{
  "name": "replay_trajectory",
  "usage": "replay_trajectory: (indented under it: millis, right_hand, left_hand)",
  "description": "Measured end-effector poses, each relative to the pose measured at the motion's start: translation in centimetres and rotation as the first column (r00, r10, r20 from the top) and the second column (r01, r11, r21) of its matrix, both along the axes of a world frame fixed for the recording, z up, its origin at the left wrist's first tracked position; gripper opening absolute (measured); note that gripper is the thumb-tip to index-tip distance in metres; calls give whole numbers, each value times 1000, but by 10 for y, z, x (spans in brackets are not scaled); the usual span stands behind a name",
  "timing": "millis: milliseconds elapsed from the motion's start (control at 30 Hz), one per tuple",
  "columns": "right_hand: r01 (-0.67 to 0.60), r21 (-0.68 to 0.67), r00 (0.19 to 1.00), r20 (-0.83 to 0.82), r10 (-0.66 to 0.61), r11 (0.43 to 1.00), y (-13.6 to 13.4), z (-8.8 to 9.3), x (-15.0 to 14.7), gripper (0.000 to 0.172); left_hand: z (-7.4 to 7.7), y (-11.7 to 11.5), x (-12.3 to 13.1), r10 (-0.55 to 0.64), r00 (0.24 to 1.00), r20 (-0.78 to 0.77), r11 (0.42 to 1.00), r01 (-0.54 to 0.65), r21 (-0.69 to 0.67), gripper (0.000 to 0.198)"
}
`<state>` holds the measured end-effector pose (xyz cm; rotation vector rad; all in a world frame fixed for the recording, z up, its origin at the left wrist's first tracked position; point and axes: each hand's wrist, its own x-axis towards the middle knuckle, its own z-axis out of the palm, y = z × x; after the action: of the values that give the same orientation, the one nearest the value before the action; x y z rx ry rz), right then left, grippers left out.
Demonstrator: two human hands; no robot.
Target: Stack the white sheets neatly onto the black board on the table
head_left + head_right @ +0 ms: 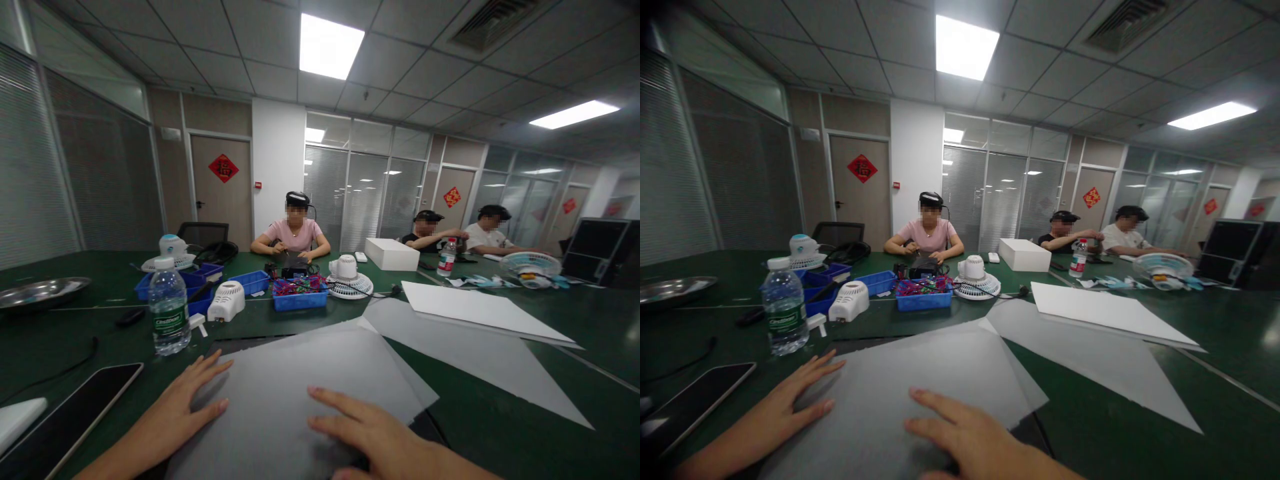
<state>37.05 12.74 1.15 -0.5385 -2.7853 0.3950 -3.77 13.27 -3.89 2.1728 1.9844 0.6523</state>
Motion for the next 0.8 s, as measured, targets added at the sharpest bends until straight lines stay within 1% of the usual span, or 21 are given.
replay_trajectory:
  millis: [33, 67, 100, 133, 200, 267, 367, 467, 533, 567, 600, 633, 700, 733, 767, 800]
  right_hand:
    - [120, 29, 993, 15, -121, 992, 3, 4, 5, 60]
    - [242, 68, 969, 34, -244, 968, 7, 7, 11, 62]
    - [337, 108, 937, 57, -344, 935, 11, 7, 15, 61]
    - [390, 145, 911, 83, -404, 909, 16, 6, 19, 57]
    - [403, 206, 891, 133, -433, 892, 21, 4, 22, 49]
    - [368, 261, 891, 174, -419, 892, 21, 4, 20, 44]
    - [324, 332, 884, 227, -408, 886, 11, 5, 12, 45]
    - [287, 351, 891, 244, -383, 891, 0, 5, 4, 46]
    - [299, 347, 898, 213, -386, 889, -3, 4, 3, 48]
    - [336, 351, 890, 185, -417, 874, -2, 4, 3, 49]
    - [399, 359, 866, 156, -475, 844, 1, 4, 5, 51]
    - [483, 370, 817, 135, -560, 794, 5, 4, 7, 52]
    - [649, 395, 664, 126, -737, 651, 14, 3, 14, 53]
    - [703, 405, 586, 134, -799, 584, 19, 3, 17, 52]
    - [737, 412, 528, 144, -837, 536, 24, 2, 21, 51]
    - [754, 417, 494, 151, -856, 508, 29, 1, 25, 49]
  left_hand:
    - [1, 1, 0, 12, 1000, 18, 1000, -12, 4, 63]
    - [2, 3, 0, 26, 999, 32, 1000, -27, 8, 61]
    - [3, 4, -1, 46, 998, 42, 999, -46, 12, 59]
    - [4, 5, -1, 68, 996, 48, 997, -69, 16, 57]
    - [6, 6, -2, 112, 992, 56, 993, -114, 32, 54]
    - [8, 7, -3, 137, 989, 59, 989, -140, 48, 52]
    - [10, 7, -5, 164, 985, 58, 984, -167, 58, 50]
    - [10, 6, -5, 189, 980, 60, 981, -191, 33, 52]
    - [10, 4, -3, 166, 984, 62, 986, -167, 16, 53]
    - [9, 3, -2, 146, 987, 61, 989, -147, 17, 53]
    - [9, 2, -1, 126, 990, 58, 992, -128, 23, 53]
    - [8, 2, 0, 110, 993, 53, 993, -111, 31, 53]
    - [7, 1, 2, 91, 995, 30, 995, -92, 41, 54]
    - [6, 1, 3, 88, 996, 14, 995, -89, 38, 55]
    - [6, 1, 4, 89, 996, -3, 996, -88, 32, 55]
    - [6, 1, 4, 92, 996, -20, 996, -91, 21, 56]
